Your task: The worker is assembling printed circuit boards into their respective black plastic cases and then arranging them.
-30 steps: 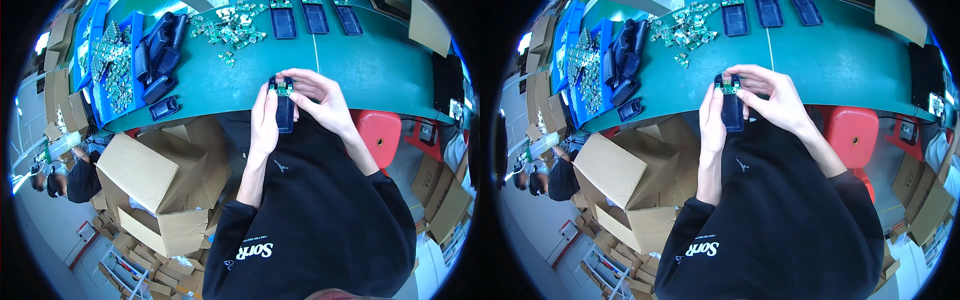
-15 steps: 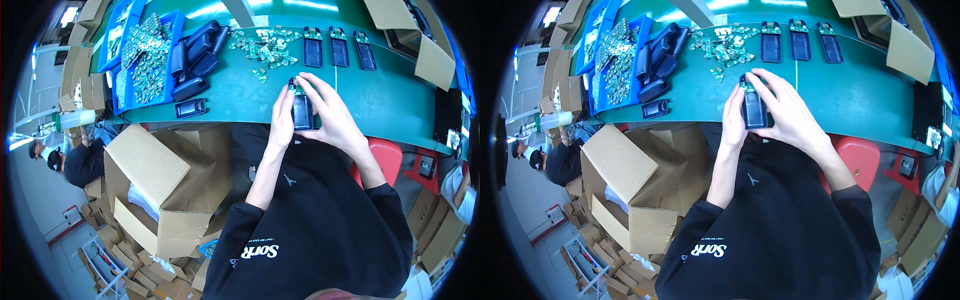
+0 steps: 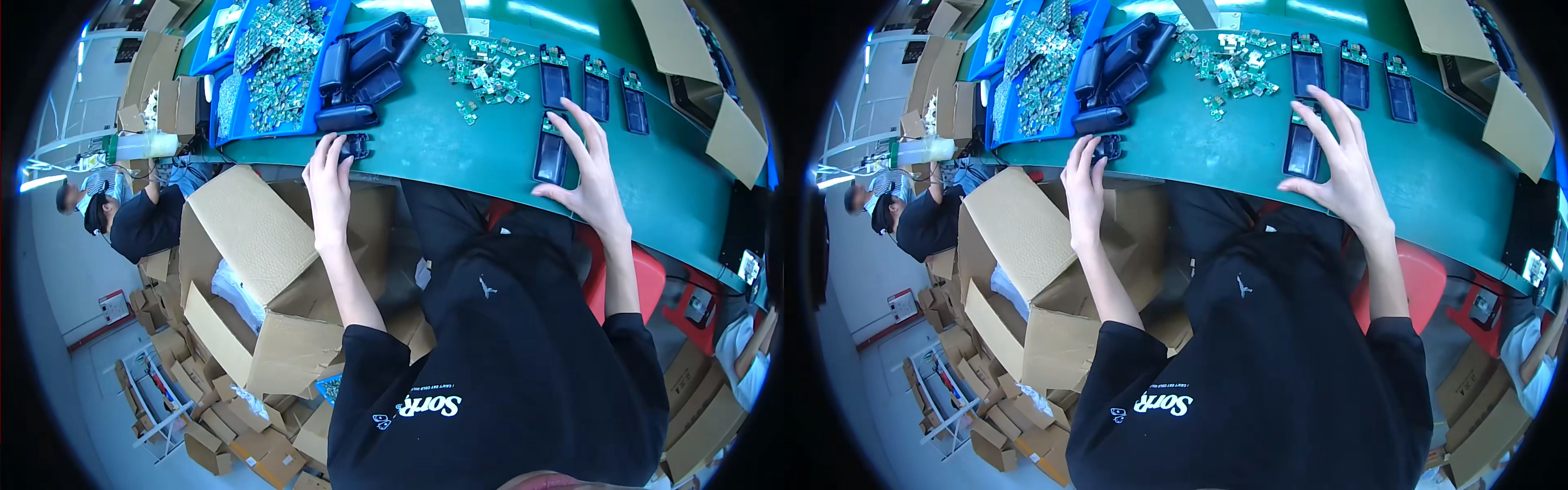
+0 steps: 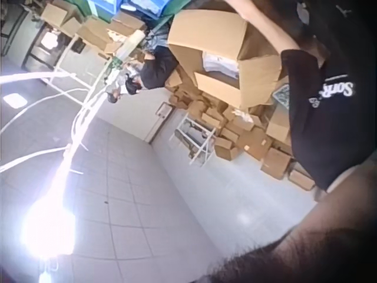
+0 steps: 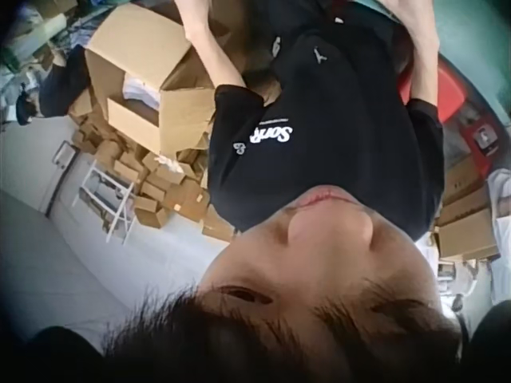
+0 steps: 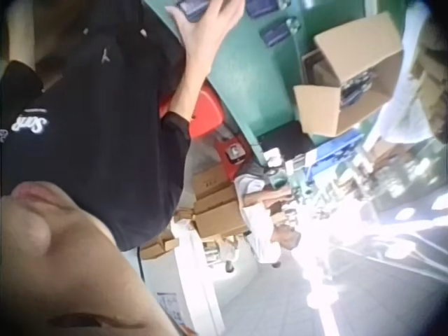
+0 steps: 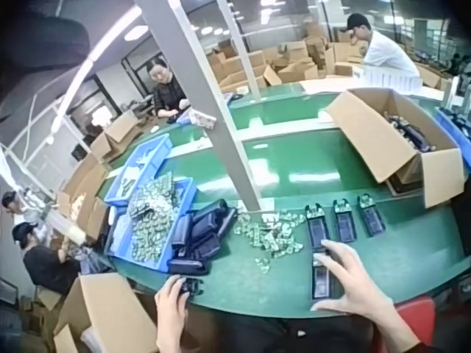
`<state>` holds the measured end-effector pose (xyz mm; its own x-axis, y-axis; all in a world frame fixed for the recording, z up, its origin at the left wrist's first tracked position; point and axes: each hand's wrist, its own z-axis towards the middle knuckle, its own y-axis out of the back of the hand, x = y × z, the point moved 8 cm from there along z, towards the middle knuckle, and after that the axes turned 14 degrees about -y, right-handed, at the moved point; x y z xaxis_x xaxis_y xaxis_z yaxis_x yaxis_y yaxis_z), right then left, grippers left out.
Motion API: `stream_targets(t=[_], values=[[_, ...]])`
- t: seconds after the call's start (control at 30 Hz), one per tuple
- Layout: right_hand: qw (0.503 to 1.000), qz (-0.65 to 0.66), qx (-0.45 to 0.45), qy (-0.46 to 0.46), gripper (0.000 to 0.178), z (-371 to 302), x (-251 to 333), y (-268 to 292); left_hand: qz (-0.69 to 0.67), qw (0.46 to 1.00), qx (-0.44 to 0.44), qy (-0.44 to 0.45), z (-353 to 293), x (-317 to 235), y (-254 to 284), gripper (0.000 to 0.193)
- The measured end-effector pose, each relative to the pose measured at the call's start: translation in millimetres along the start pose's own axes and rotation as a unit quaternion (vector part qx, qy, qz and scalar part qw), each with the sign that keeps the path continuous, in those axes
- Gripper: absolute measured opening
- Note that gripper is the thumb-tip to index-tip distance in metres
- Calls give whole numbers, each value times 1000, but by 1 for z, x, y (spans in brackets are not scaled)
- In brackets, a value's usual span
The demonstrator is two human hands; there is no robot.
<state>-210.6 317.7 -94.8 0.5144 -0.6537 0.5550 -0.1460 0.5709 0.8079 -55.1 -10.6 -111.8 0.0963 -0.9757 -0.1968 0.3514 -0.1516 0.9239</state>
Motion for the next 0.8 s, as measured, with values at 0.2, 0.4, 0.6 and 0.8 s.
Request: stream_targets(t=[0.2,0.4,0.6,0.8], values=[[987,133,79,37,28,42,59,-21,6,999,-7,40,9,4,5,38],[997,10,78,16,20,73,61,-86,82,993,27,78,13,-6,7,35],[997,29,43,51,19,71,60,-86,-32,994,-74,72,3,-26,-6,30],[963,195,185,0,23,71,53,-77,-609,742,-197,201,-2,-73,-40,21]])
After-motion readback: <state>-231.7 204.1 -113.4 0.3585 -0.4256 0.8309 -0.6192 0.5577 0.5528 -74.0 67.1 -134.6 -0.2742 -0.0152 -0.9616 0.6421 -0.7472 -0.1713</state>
